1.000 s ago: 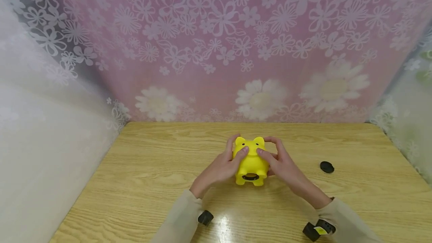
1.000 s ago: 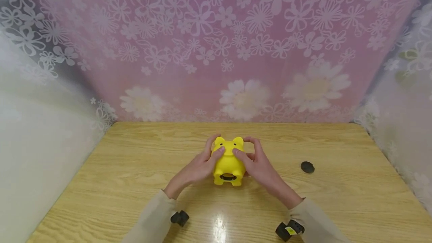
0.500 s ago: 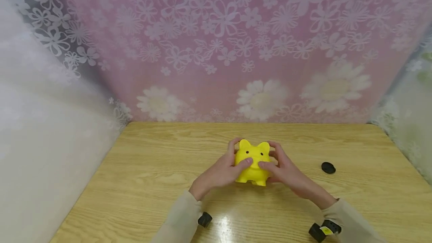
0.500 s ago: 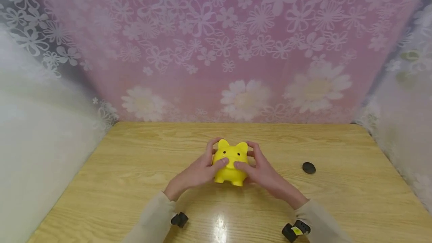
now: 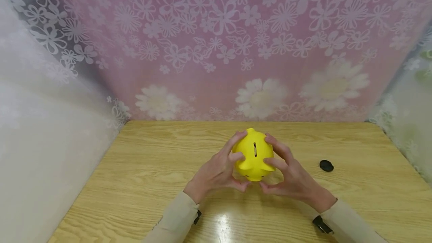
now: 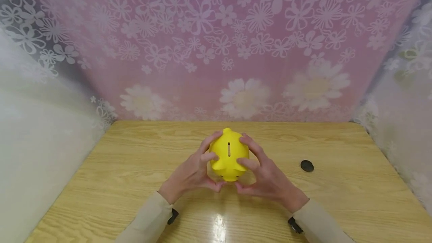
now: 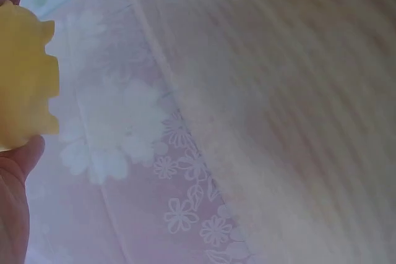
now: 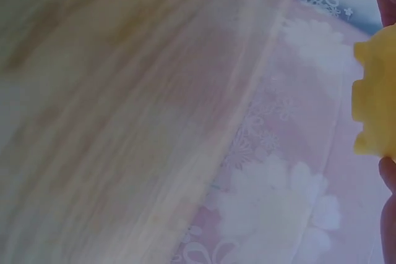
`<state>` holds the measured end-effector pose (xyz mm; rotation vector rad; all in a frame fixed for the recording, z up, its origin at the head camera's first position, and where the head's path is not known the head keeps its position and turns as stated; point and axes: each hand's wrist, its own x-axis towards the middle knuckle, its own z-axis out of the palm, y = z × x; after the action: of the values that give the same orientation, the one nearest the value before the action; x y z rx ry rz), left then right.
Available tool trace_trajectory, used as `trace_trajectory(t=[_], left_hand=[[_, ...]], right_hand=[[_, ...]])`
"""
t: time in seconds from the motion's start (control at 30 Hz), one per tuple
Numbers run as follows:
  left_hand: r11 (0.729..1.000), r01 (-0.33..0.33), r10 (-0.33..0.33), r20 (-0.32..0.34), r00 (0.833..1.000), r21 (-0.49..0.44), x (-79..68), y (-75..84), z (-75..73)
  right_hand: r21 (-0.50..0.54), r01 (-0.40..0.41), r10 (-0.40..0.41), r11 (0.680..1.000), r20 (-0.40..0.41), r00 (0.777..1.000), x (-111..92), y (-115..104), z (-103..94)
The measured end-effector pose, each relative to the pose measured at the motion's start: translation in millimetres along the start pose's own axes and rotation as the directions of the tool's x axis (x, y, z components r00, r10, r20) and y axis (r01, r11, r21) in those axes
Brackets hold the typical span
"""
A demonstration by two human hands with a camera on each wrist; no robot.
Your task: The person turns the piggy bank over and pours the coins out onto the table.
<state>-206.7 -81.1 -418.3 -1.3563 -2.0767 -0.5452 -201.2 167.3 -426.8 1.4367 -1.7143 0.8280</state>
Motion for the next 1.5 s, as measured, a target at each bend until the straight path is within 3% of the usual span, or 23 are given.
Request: trace_trajectory(t=[0.13,0.3,0.37,0.43,0.47,0.53,0.6,0.63,0.7,0.77,0.83,0.97,1.07,1.1,1.13,1.17,1.2,1.27,1.3,1.33,1.37,1.4,1.5], left_hand=[[1.000,0.013,-0.013,0.002,1.000,-0.009,-2.3,-1.5,2.5],[0.974,0.112,-0.107,0.032,0.994,-0.199,-3.4,-1.8,1.8],[0.921,0.228,-0.212,0.084,0.974,-0.316,-3.7,1.5,-1.2],[0.827,0.384,-0.343,0.173,0.923,-0.412,-2.9,6.2,-4.7],[0.757,0.472,-0.414,0.227,0.882,-0.452,-2.0,8.7,-6.4],[0.591,0.624,-0.526,0.343,0.779,-0.512,2.2,11.2,-7.8],[0.431,0.738,-0.591,0.456,0.666,-0.520,7.0,11.5,-8.4],[0.344,0.778,-0.600,0.514,0.613,-0.526,9.2,11.2,-8.5],[0.208,0.832,-0.592,0.611,0.526,-0.515,12.6,10.1,-9.0],[0.116,0.866,-0.573,0.679,0.459,-0.487,13.5,9.4,-9.3],[0.055,0.879,-0.552,0.719,0.423,-0.475,13.3,8.8,-9.2],[0.039,0.885,-0.530,0.741,0.411,-0.463,10.1,6.4,-6.7],[0.039,0.877,-0.509,0.745,0.430,-0.479,8.1,5.1,-5.6],[0.060,0.868,-0.512,0.731,0.451,-0.493,7.4,5.0,-5.6],[0.101,0.856,-0.524,0.704,0.479,-0.507,6.6,5.4,-5.2],[0.155,0.834,-0.535,0.664,0.522,-0.530,6.1,6.0,-5.0],[0.249,0.797,-0.536,0.607,0.586,-0.550,5.8,6.8,-5.2],[0.557,0.633,-0.462,0.433,0.774,-0.537,6.2,7.9,-5.6],[0.713,0.515,-0.397,0.331,0.856,-0.476,6.7,8.3,-5.8],[0.839,0.381,-0.313,0.228,0.922,-0.387,7.7,8.5,-6.4],[0.926,0.248,-0.217,0.136,0.967,-0.284,8.8,8.3,-7.0],[0.976,0.132,-0.124,0.059,0.991,-0.174,9.8,7.9,-7.6],[1.000,-0.014,0.014,-0.038,0.999,0.016,10.9,6.5,-8.3]], right_hand=[[-0.063,-0.017,0.019,0.998,0.030,0.999,-4.7,1.3,1.6],[0.030,-0.171,0.170,0.985,0.017,0.985,-8.6,-0.2,2.7],[0.079,-0.282,0.282,0.956,0.011,0.959,-9.1,-4.2,2.6],[0.119,-0.417,0.417,0.901,0.026,0.908,-7.9,-10.1,2.2],[0.143,-0.502,0.501,0.853,0.049,0.864,-6.1,-13.6,1.9],[0.201,-0.684,0.671,0.701,0.139,0.728,0.1,-20.0,0.6],[0.244,-0.841,0.805,0.483,0.254,0.536,9.5,-24.1,-1.3],[0.253,-0.902,0.851,0.351,0.315,0.419,14.9,-25.2,-2.5],[0.247,-0.962,0.877,0.118,0.428,0.217,23.3,-25.6,-5.1],[0.213,-0.976,0.863,-0.038,0.500,0.075,29.1,-24.6,-7.3],[0.190,-0.973,0.835,-0.132,0.551,-0.005,31.7,-24.1,-9.1],[0.188,-0.965,0.797,-0.184,0.603,-0.035,31.8,-23.5,-11.1],[0.203,-0.964,0.792,-0.171,0.611,-0.011,28.9,-22.9,-12.0],[0.217,-0.966,0.802,-0.137,0.597,0.020,27.1,-22.3,-12.1],[0.247,-0.966,0.818,-0.074,0.570,0.083,24.3,-21.7,-12.2],[0.277,-0.960,0.836,0.026,0.521,0.173,21.0,-21.3,-11.8],[0.321,-0.930,0.833,0.180,0.454,0.317,17.0,-19.5,-11.2],[0.342,-0.756,0.718,0.558,0.259,0.646,10.3,-14.8,-9.7],[0.310,-0.609,0.596,0.730,0.147,0.790,7.8,-12.0,-8.7],[0.254,-0.454,0.457,0.854,0.051,0.888,5.8,-9.5,-8.1],[0.188,-0.315,0.325,0.930,-0.022,0.946,4.7,-7.0,-7.5],[0.142,-0.195,0.205,0.971,-0.065,0.976,4.9,-4.6,-7.3],[0.087,-0.049,0.057,0.995,-0.087,0.995,7.5,-2.7,-7.6]])
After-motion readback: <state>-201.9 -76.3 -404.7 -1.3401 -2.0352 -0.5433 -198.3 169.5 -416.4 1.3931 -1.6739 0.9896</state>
